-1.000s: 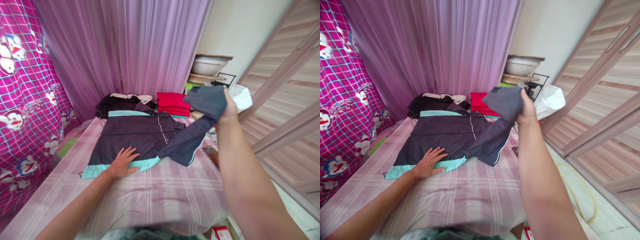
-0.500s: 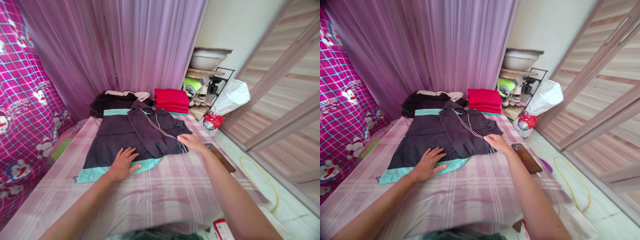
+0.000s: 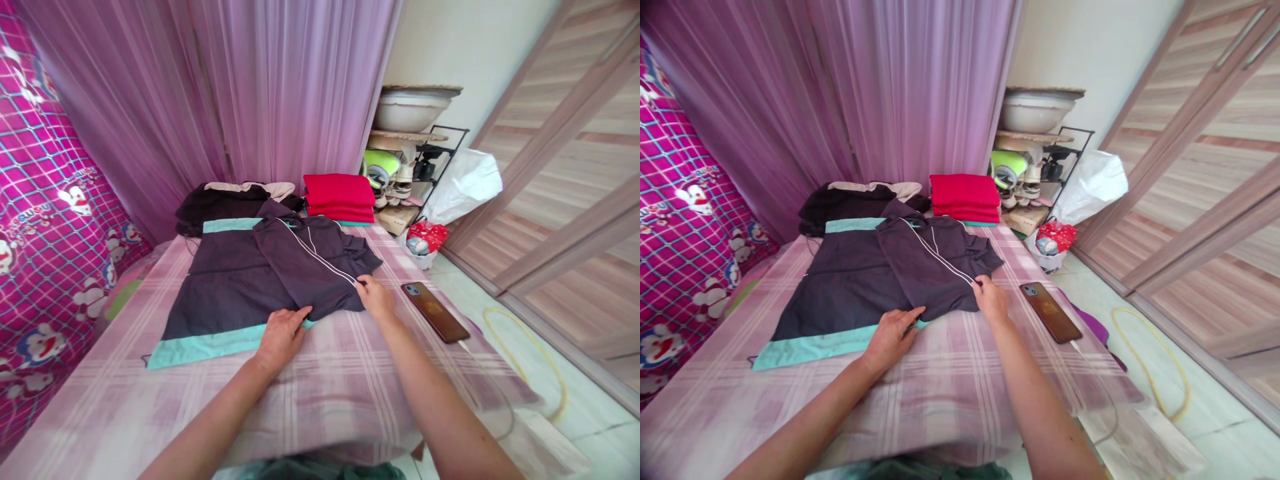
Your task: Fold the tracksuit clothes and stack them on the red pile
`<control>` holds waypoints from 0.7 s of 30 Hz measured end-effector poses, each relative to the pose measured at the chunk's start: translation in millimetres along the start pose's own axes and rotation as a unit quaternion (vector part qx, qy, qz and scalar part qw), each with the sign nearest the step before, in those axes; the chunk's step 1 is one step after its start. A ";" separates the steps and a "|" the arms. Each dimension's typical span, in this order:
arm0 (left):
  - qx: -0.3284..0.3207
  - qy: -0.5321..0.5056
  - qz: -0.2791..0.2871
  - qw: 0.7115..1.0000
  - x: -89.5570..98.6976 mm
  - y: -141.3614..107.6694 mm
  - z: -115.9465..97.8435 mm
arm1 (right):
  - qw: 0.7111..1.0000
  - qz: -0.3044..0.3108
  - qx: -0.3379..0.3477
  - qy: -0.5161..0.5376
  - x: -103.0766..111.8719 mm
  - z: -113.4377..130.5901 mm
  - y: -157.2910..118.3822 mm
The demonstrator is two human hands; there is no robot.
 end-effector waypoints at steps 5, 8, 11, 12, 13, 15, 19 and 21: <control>-0.015 -0.083 -0.001 0.996 2.3 -1.1 15.9 | 0.998 -0.046 0.044 -0.020 3.5 2.1 -2.5; -0.005 -0.119 -0.011 0.993 2.5 -1.0 19.1 | 0.992 -0.067 0.102 -0.014 14.1 0.6 1.2; -0.002 -0.074 -0.013 0.997 1.7 -1.9 12.2 | 0.990 -0.070 0.125 0.017 20.5 -4.1 -1.4; 0.001 -0.046 -0.014 0.999 1.4 -2.5 8.7 | 0.990 -0.061 0.125 0.031 20.0 -6.4 -4.7; 0.005 -0.016 -0.014 1.000 1.1 -3.0 5.3 | 0.990 -0.049 0.124 0.040 18.1 -8.9 -8.9; 0.011 0.030 -0.016 0.999 1.1 -4.0 -0.7 | 0.992 -0.018 0.118 0.040 11.7 -14.6 -18.7; -0.008 0.069 -0.023 0.997 1.9 -4.6 -5.9 | 0.997 -0.004 0.081 -0.003 5.4 -20.6 -29.3; -0.025 0.076 -0.045 0.996 1.7 -4.3 -4.9 | 0.995 -0.039 0.088 -0.014 11.0 -10.9 -27.3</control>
Point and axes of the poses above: each hand's wrist, its own y-axis towards the middle knuckle, its own x-axis out of the back of the hand, z = x × y, the point moved 2 cm from there along y, towards the middle knuckle, and after that the axes turned 1 degree about -y, right-handed, at the moved point
